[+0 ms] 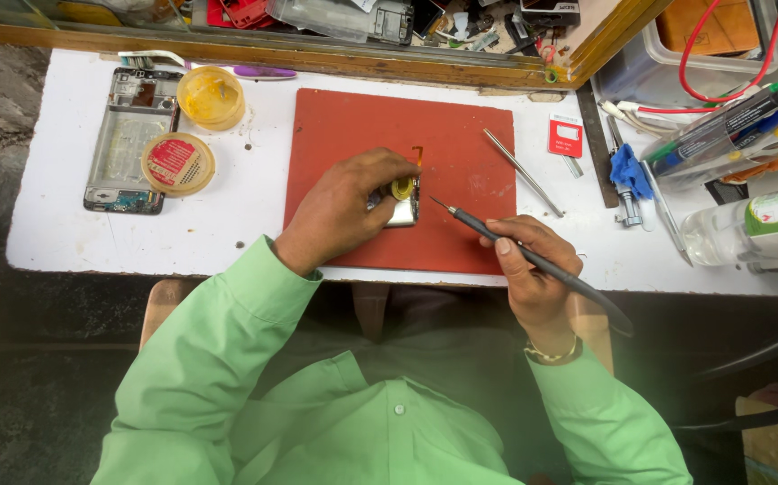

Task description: The person removes a battery from a phone chassis, places it on a red mat, and uses a soldering iron and solder wire to attach a ribbon cable to the battery terminals. The person flips the battery and continues soldering the connection.

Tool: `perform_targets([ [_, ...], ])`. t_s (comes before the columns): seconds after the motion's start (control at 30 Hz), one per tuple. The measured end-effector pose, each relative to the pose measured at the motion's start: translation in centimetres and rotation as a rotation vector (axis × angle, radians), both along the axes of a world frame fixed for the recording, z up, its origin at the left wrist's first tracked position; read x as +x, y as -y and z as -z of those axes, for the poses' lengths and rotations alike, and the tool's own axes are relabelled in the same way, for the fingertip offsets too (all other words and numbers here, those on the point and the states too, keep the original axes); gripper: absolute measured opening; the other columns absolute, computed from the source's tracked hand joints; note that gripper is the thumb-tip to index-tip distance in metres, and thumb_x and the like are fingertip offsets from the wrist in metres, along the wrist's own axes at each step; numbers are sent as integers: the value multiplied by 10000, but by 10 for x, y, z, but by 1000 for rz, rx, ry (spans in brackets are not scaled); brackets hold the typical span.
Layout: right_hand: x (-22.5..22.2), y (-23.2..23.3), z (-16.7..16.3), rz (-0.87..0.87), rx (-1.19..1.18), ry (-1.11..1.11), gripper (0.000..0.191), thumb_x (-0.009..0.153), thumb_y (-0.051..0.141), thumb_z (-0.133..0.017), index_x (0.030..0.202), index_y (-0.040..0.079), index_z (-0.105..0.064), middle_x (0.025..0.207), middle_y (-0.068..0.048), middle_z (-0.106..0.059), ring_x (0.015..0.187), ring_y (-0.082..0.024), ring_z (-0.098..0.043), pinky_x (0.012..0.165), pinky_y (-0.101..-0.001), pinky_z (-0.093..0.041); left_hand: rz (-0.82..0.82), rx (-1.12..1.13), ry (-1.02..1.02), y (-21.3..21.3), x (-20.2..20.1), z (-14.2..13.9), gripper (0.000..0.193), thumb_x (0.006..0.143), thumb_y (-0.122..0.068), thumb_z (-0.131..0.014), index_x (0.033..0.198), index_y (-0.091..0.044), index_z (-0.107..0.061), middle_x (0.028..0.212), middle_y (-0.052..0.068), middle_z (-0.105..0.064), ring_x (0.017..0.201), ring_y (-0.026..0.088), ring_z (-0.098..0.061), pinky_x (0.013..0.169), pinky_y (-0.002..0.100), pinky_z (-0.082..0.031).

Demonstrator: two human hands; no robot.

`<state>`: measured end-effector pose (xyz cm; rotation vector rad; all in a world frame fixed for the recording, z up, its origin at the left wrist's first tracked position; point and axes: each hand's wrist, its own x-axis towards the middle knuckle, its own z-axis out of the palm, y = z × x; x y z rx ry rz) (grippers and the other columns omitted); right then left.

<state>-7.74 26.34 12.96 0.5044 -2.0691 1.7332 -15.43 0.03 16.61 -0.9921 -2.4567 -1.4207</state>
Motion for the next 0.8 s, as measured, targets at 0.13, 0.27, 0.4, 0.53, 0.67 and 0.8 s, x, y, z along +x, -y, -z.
perform_targets([
  [0.13,2,6,-7,10,106,-13,163,1003,17,-652,1136,-66,-698,992,-170,-729,878,-194,-700,747,-254,-545,0,-8,-6,0,0,1,413,804,46,-603,1206,-24,-667,1133,132,-692,1018,334,-683,889,402,-557],
  [0.27,0,10,-11,4,177,-81,154,994,13,-668,1128,-55,-701,988,-163,-734,882,-188,-709,711,-240,-529,4,-13,-11,0,0,1,418,806,38,-609,1215,-26,-667,1129,129,-687,1016,332,-677,883,402,-555],
  [0.4,0,10,-13,6,193,-73,153,987,3,-674,1125,-58,-704,983,-165,-734,873,-191,-709,701,-242,-531,15,-26,-54,-1,0,0,426,801,38,-617,1220,-20,-668,1116,133,-679,1018,331,-666,886,408,-547],
  [0.53,0,11,-13,13,195,-72,153,978,2,-680,1114,-60,-710,971,-164,-739,852,-192,-707,684,-241,-525,15,-34,-88,-3,0,1,424,799,39,-625,1217,-14,-671,1115,136,-677,1019,333,-661,893,412,-543],
  [0.67,-1,11,-12,3,198,-100,154,986,5,-678,1124,-59,-704,980,-164,-736,877,-198,-716,721,-247,-546,19,-44,-77,-2,-1,0,421,796,39,-632,1213,-9,-671,1109,134,-675,1008,330,-662,877,406,-547],
  [0.8,-1,11,-12,-4,193,-102,152,989,9,-678,1123,-57,-705,980,-164,-737,885,-203,-719,728,-250,-551,13,-48,-58,-2,0,0,417,794,44,-637,1205,-13,-674,1103,126,-678,993,315,-670,861,392,-560],
])
